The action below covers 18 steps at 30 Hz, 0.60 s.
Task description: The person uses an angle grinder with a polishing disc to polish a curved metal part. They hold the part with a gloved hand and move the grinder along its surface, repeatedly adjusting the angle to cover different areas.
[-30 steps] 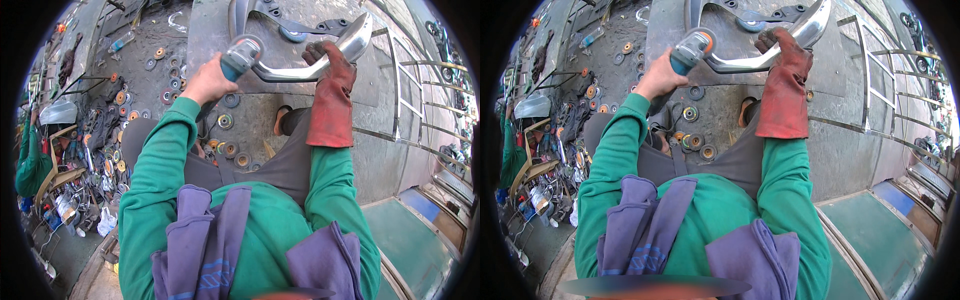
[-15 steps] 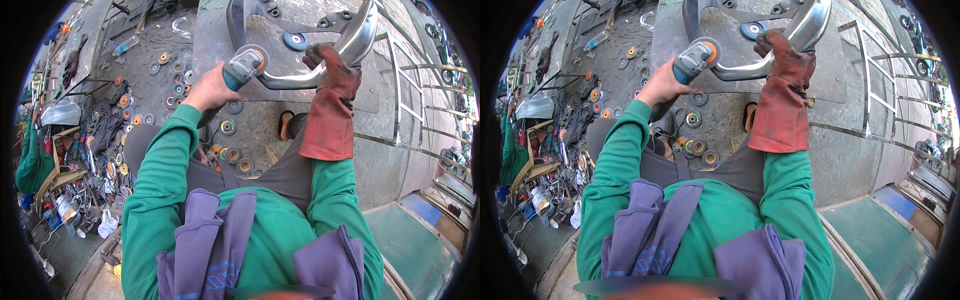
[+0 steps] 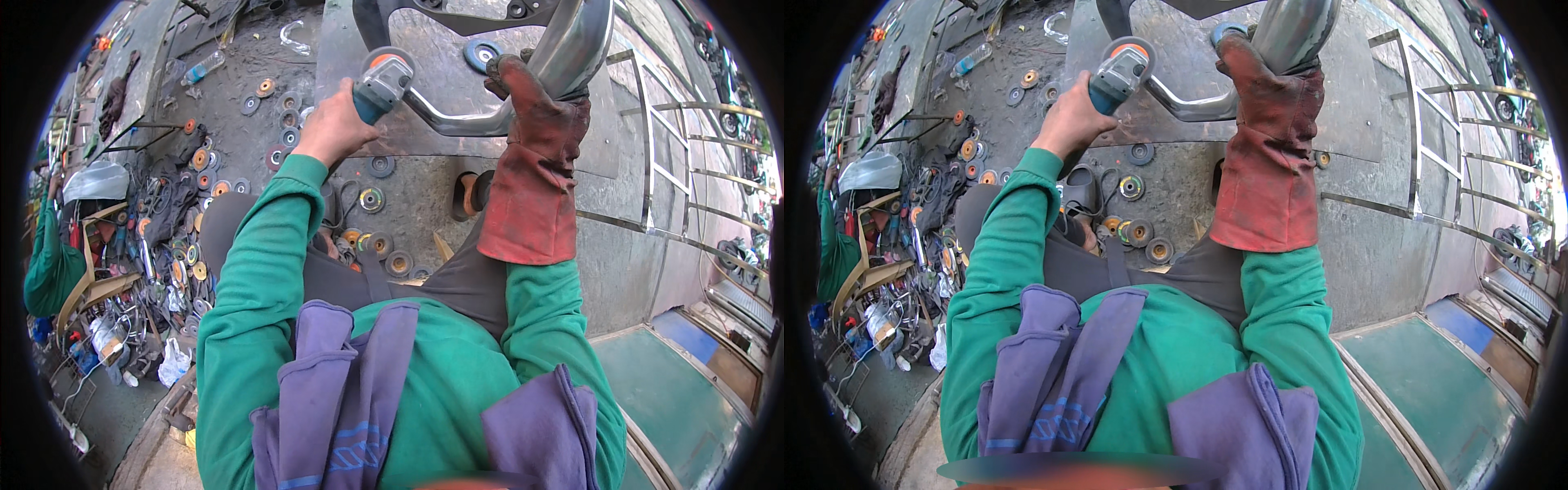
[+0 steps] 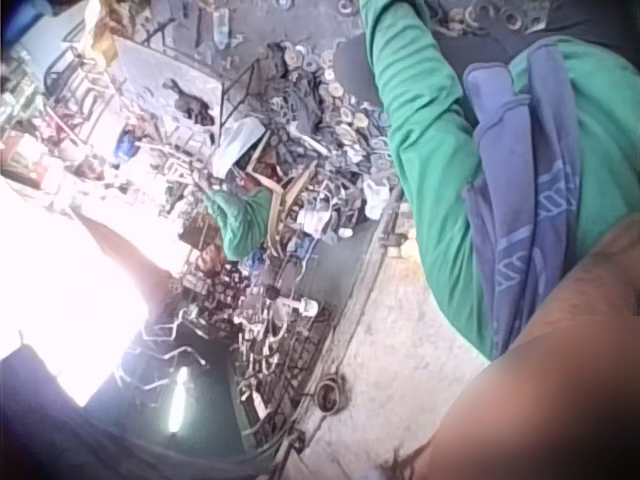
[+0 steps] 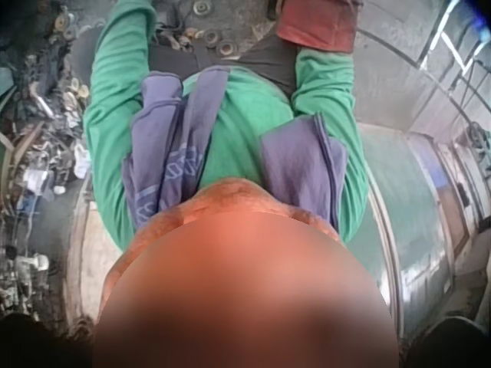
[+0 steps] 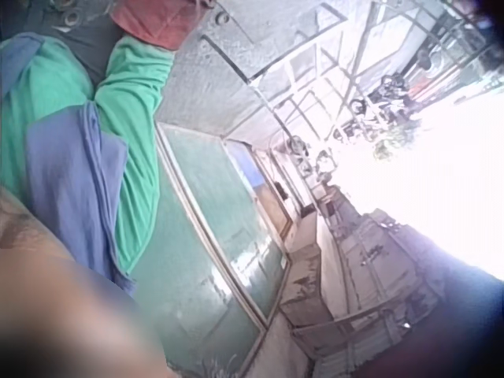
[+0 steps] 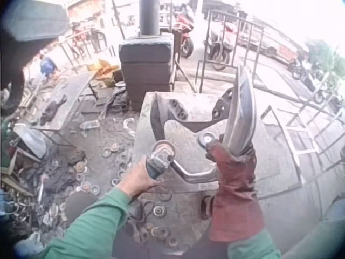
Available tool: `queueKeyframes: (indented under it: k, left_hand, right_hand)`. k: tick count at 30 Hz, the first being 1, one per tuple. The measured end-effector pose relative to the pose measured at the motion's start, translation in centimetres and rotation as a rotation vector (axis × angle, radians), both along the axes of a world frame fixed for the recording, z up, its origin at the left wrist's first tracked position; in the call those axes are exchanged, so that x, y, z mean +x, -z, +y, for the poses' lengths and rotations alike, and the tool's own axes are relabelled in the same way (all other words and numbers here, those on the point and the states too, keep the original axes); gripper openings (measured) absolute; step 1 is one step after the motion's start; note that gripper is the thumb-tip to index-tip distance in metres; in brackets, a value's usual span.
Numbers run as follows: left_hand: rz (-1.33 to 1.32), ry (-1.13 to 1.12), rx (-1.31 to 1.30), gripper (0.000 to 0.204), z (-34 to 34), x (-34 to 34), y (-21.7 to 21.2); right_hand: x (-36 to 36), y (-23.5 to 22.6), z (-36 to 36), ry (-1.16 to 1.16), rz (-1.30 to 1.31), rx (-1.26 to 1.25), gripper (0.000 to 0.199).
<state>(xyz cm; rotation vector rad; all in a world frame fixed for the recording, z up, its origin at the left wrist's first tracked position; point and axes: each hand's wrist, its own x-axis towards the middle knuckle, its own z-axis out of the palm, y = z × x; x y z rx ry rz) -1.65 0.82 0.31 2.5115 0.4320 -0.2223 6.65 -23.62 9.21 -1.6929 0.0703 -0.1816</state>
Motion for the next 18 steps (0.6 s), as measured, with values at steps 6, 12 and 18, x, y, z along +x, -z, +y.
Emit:
queueKeyframes:
  k: [6, 12, 18]
  left_hand:
    - [-0.012, -0.037, 0.155, 0.082, -0.4, 0.1, -0.2]
    - [-0.086, -0.042, -0.03, 0.081, -0.5, -0.5, 0.7]
    - [-0.082, -0.023, 0.107, 0.076, 0.0, -0.3, 0.4]
  right_hand:
    - [-0.7, 0.6, 0.8, -0.196, -0.12, 0.084, 0.034]
    - [-1.8, -0.6, 0.5, -0.254, -0.059, -0.098, 0.039]
    - [-2.0, -0.7, 0.6, -0.249, -0.134, -0.163, 0.029]
